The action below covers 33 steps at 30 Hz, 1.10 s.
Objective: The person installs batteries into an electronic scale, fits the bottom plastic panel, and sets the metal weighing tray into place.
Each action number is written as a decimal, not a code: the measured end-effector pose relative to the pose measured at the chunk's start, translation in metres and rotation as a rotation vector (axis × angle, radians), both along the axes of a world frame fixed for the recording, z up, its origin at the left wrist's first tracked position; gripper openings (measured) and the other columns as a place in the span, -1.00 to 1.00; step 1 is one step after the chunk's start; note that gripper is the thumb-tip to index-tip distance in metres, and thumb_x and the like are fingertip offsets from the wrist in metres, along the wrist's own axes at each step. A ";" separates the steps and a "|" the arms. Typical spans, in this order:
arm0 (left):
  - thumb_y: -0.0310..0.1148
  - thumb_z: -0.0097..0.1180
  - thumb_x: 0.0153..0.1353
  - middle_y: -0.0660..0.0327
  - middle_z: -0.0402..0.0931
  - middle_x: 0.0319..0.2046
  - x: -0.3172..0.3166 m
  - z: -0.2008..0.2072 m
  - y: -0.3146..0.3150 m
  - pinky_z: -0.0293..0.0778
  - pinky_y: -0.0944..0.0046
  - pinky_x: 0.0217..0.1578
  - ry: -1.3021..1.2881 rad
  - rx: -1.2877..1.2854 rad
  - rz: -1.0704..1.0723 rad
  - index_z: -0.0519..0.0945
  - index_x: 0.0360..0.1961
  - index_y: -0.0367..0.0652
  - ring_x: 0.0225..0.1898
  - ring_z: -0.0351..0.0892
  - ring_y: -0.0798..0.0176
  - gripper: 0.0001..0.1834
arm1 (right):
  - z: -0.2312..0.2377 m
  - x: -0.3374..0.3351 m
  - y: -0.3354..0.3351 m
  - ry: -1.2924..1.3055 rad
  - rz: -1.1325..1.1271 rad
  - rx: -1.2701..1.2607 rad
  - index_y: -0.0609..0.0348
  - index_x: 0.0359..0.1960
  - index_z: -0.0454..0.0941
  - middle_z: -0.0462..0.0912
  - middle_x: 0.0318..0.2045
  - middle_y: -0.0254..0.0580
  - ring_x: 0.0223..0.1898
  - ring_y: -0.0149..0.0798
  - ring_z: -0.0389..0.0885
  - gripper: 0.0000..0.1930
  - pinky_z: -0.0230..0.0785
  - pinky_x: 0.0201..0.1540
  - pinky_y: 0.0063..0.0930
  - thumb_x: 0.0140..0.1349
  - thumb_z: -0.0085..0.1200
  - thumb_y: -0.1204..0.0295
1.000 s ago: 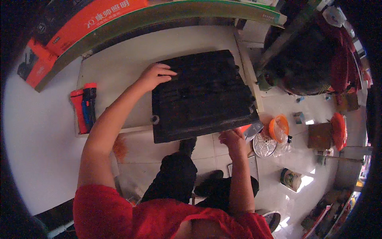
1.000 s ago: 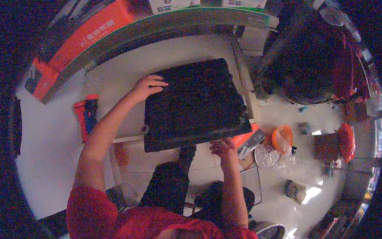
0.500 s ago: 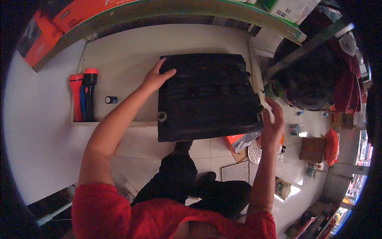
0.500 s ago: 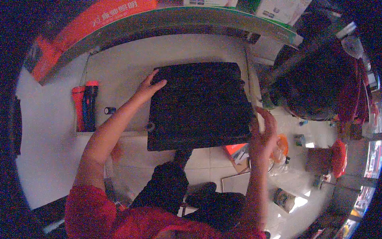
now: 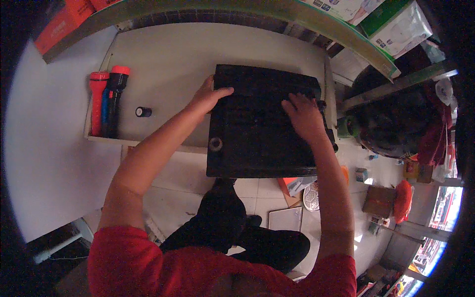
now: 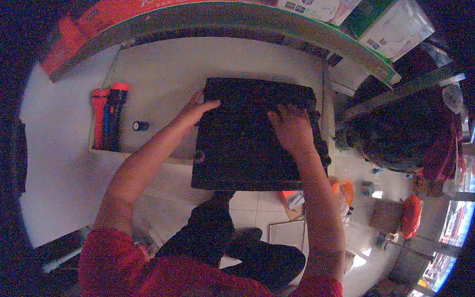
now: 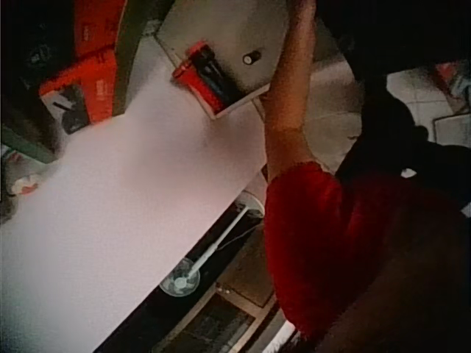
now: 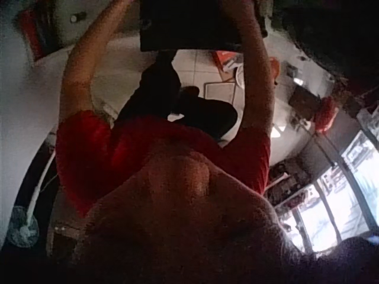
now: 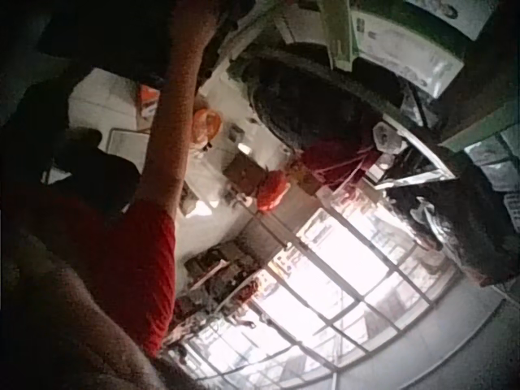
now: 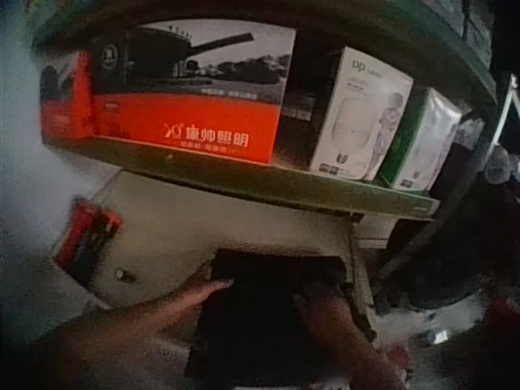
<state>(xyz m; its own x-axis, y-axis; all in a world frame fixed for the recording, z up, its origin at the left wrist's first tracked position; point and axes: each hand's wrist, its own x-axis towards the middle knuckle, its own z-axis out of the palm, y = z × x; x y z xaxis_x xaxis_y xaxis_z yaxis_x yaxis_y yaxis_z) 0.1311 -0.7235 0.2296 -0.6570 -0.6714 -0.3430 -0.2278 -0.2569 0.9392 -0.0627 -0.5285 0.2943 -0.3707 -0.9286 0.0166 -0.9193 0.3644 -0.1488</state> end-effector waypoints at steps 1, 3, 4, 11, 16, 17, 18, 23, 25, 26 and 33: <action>-0.20 0.30 -0.05 0.04 0.43 0.00 -0.001 0.001 0.001 0.39 0.18 -0.03 0.021 0.046 0.015 0.16 0.20 -0.22 0.01 0.45 0.14 -0.17 | 0.001 -0.001 0.000 -0.034 -0.004 -0.018 0.20 0.00 0.46 0.46 0.06 0.08 0.15 0.06 0.35 -0.53 0.03 0.26 -0.05 0.28 -0.14 0.08; -0.23 0.29 -0.05 0.05 0.45 -0.04 -0.002 0.005 0.004 0.40 0.17 -0.04 0.063 0.136 0.047 0.20 0.17 -0.22 -0.02 0.46 0.14 -0.22 | 0.000 -0.001 0.000 -0.102 -0.010 -0.056 0.19 -0.01 0.48 0.46 0.05 0.08 0.14 0.06 0.35 -0.54 0.00 0.27 -0.04 0.27 -0.14 0.08; -0.23 0.29 -0.05 0.06 0.46 -0.06 -0.003 0.001 0.001 0.41 0.16 -0.05 0.089 0.162 0.046 0.23 0.16 -0.21 -0.04 0.47 0.14 -0.25 | -0.002 -0.002 -0.001 -0.102 -0.019 -0.095 0.19 -0.03 0.49 0.48 0.02 0.07 0.12 0.06 0.37 -0.56 0.01 0.26 -0.04 0.27 -0.13 0.09; -0.24 0.26 -0.01 0.14 0.52 -0.15 -0.013 0.023 0.002 0.43 0.13 -0.11 0.000 0.350 0.076 0.46 -0.03 -0.19 -0.10 0.50 0.16 -0.50 | -0.004 -0.014 0.000 -0.153 -0.058 -0.203 0.20 -0.17 0.56 0.59 -0.19 0.03 -0.06 0.03 0.52 -0.70 0.24 0.11 -0.19 0.24 -0.05 0.25; -0.27 0.22 0.05 0.15 0.57 -0.22 -0.015 0.011 0.000 0.45 0.14 -0.15 0.104 0.233 0.032 0.52 -0.09 -0.20 -0.17 0.54 0.16 -0.60 | -0.010 -0.017 0.001 -0.197 -0.044 -0.285 0.21 -0.19 0.56 0.60 -0.18 0.01 -0.07 0.01 0.53 -0.74 0.35 0.01 -0.26 0.21 -0.01 0.31; -0.27 0.22 0.05 0.15 0.57 -0.22 -0.015 0.008 -0.002 0.45 0.13 -0.15 0.087 0.198 0.022 0.52 -0.09 -0.21 -0.18 0.55 0.16 -0.60 | -0.010 -0.016 0.001 -0.194 -0.045 -0.288 0.21 -0.18 0.55 0.59 -0.17 0.00 -0.07 0.01 0.53 -0.74 0.34 0.01 -0.25 0.20 0.00 0.32; -0.27 0.22 0.06 0.14 0.57 -0.23 -0.016 0.007 -0.004 0.46 0.13 -0.15 0.072 0.161 0.012 0.52 -0.10 -0.22 -0.18 0.55 0.15 -0.61 | -0.009 -0.015 0.001 -0.189 -0.046 -0.294 0.21 -0.18 0.55 0.59 -0.16 0.00 -0.07 0.01 0.52 -0.74 0.34 0.02 -0.24 0.19 0.01 0.33; -0.27 0.27 0.01 0.11 0.57 -0.20 -0.020 0.018 0.010 0.46 0.10 -0.13 -0.034 0.079 0.141 0.51 -0.09 -0.23 -0.17 0.55 0.15 -0.56 | -0.008 -0.019 0.007 -0.132 -0.043 -0.277 0.14 -0.13 0.55 0.58 -0.12 -0.03 -0.05 0.03 0.50 -0.72 0.29 0.07 -0.20 0.19 -0.01 0.30; -0.30 0.30 -0.02 0.11 0.56 -0.19 -0.018 0.016 0.007 0.47 0.11 -0.12 -0.003 0.178 0.141 0.51 -0.08 -0.23 -0.16 0.55 0.15 -0.54 | -0.003 -0.019 0.006 -0.171 -0.061 -0.205 0.15 -0.14 0.55 0.58 -0.13 -0.02 -0.05 0.02 0.50 -0.74 0.31 0.06 -0.25 0.18 0.02 0.33; -0.32 0.31 -0.03 0.12 0.56 -0.18 -0.017 -0.002 -0.003 0.47 0.11 -0.12 0.047 0.209 0.118 0.50 -0.07 -0.23 -0.16 0.55 0.15 -0.53 | -0.003 -0.018 0.004 -0.172 -0.063 -0.200 0.15 -0.15 0.55 0.58 -0.13 -0.03 -0.05 0.02 0.50 -0.74 0.31 0.06 -0.25 0.17 0.02 0.33; -0.38 0.32 -0.07 0.12 0.57 -0.19 -0.025 -0.009 -0.006 0.49 0.12 -0.14 0.104 0.168 0.011 0.52 -0.09 -0.23 -0.18 0.57 0.15 -0.55 | -0.013 -0.027 0.010 -0.125 -0.069 -0.224 0.14 -0.17 0.56 0.58 -0.15 -0.03 -0.07 0.01 0.51 -0.73 0.33 0.02 -0.24 0.15 0.04 0.30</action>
